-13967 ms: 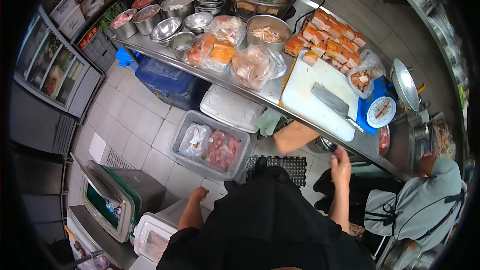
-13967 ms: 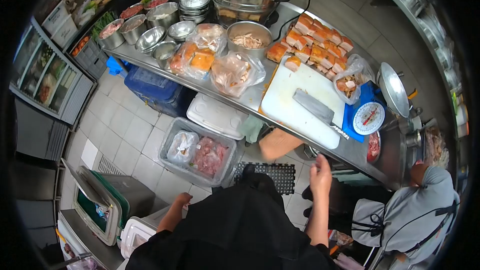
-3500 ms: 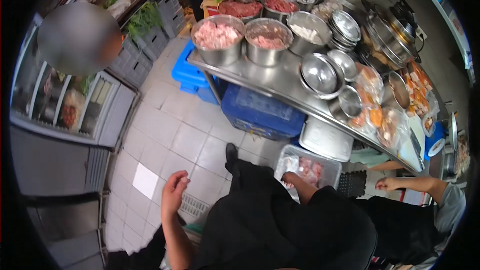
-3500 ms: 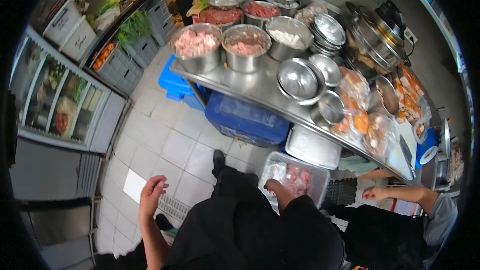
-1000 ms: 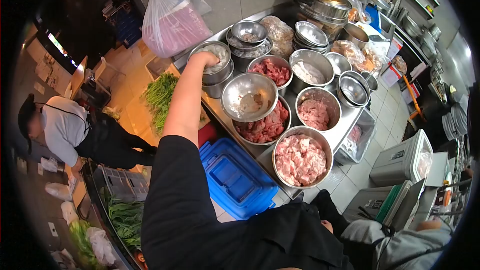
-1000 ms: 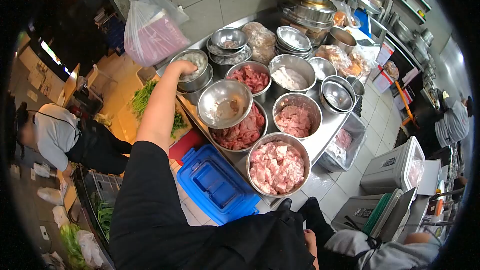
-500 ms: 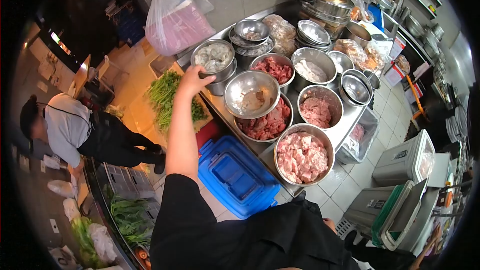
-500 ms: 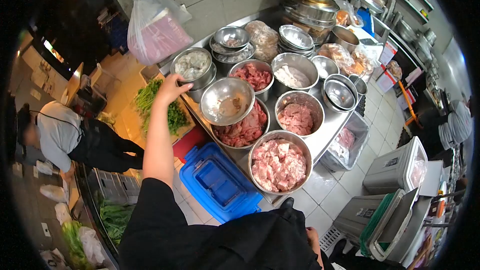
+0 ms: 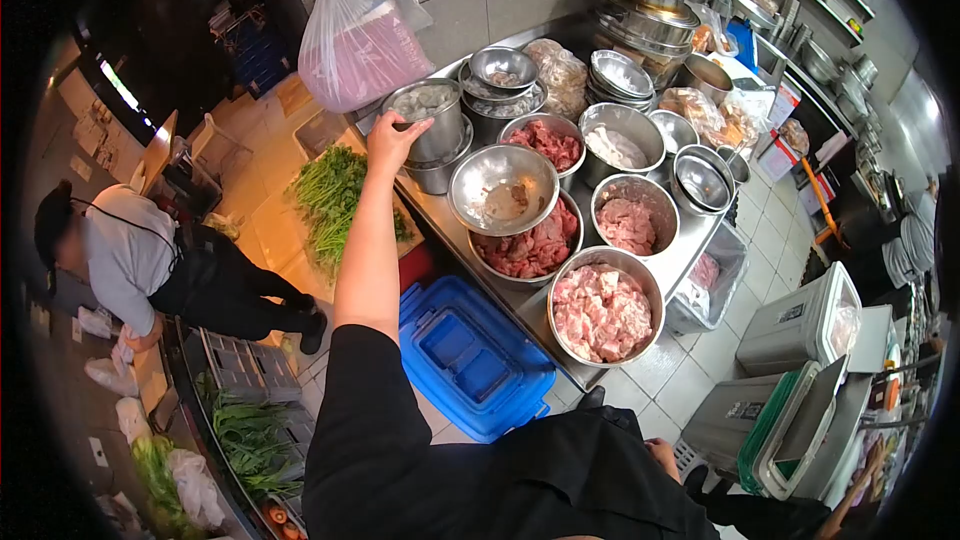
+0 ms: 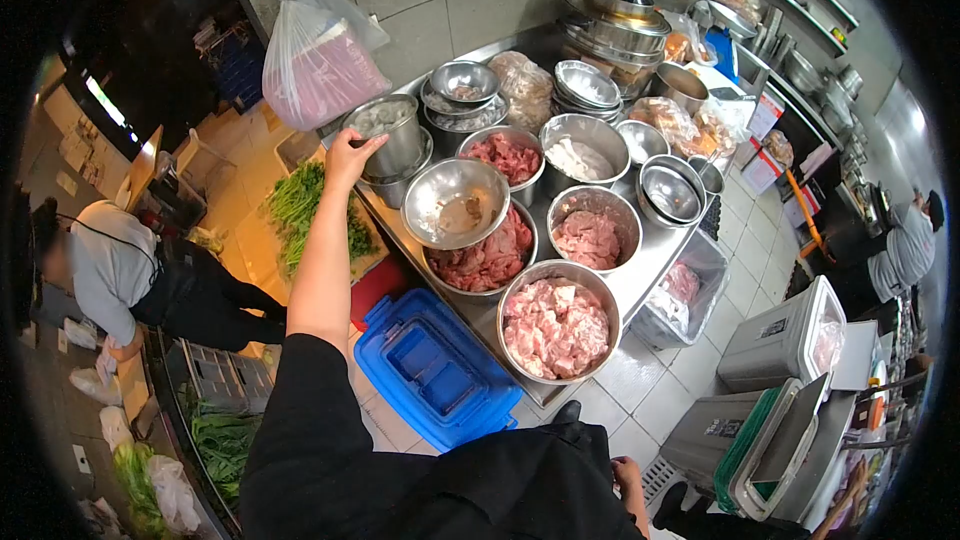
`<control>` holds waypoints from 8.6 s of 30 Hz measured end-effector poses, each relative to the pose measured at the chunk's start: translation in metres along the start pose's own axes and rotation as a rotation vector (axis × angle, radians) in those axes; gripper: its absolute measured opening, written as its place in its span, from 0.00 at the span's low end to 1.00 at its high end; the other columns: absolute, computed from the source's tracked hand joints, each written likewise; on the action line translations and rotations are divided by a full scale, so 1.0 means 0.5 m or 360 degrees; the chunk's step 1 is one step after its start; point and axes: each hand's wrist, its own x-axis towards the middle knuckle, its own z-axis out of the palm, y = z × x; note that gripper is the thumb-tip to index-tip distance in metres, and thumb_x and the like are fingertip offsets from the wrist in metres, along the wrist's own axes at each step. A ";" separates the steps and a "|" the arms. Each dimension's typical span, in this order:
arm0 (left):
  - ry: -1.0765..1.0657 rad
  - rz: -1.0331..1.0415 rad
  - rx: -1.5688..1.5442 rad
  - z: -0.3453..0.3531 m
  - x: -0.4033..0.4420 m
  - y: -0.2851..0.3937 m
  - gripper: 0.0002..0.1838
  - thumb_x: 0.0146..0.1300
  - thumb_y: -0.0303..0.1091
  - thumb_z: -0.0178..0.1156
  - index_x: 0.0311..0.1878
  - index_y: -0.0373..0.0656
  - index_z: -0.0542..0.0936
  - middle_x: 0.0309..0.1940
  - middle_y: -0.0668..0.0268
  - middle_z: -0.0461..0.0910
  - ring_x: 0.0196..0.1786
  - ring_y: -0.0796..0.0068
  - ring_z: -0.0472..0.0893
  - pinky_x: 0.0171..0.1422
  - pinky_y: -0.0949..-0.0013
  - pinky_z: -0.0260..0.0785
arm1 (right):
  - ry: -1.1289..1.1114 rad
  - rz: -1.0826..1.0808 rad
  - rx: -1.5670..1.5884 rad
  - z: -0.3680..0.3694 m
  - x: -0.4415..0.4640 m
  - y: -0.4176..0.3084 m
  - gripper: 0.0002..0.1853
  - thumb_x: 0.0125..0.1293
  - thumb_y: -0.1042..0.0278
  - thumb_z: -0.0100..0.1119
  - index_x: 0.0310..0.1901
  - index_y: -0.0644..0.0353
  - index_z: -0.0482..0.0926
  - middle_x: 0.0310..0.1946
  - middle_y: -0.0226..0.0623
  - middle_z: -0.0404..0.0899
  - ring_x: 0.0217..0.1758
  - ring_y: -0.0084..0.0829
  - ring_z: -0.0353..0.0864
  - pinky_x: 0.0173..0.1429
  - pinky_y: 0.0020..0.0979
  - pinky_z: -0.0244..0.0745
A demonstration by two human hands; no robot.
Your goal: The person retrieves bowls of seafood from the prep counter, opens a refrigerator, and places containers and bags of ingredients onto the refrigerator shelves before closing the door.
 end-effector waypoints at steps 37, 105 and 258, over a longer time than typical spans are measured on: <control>-0.0142 -0.0164 -0.0405 -0.357 -0.732 0.196 0.22 0.33 0.32 0.79 0.27 0.43 0.72 0.59 0.41 0.72 0.58 0.51 0.77 0.57 0.61 0.71 | -0.0498 -0.1933 -0.0423 0.136 -0.413 -1.048 0.17 0.64 0.59 0.58 0.42 0.68 0.75 0.36 0.53 0.79 0.39 0.46 0.81 0.42 0.39 0.75; 0.0073 0.0420 -0.0658 0.068 -0.680 0.646 0.10 0.62 0.23 0.62 0.42 0.42 0.70 0.41 0.71 0.66 0.44 0.78 0.68 0.49 0.74 0.64 | 0.1577 -0.0192 0.0898 -0.766 -0.092 0.087 0.17 0.57 0.60 0.58 0.21 0.63 0.65 0.16 0.37 0.65 0.23 0.24 0.64 0.29 0.34 0.63; -0.0182 -0.0022 0.0554 2.911 0.810 2.482 0.25 0.36 0.49 0.76 0.33 0.47 0.77 0.66 0.41 0.63 0.61 0.47 0.74 0.54 0.58 0.74 | -0.0686 -0.2827 0.0210 -2.810 2.319 -2.029 0.28 0.63 0.70 0.59 0.64 0.67 0.66 0.68 0.54 0.61 0.72 0.49 0.60 0.73 0.43 0.55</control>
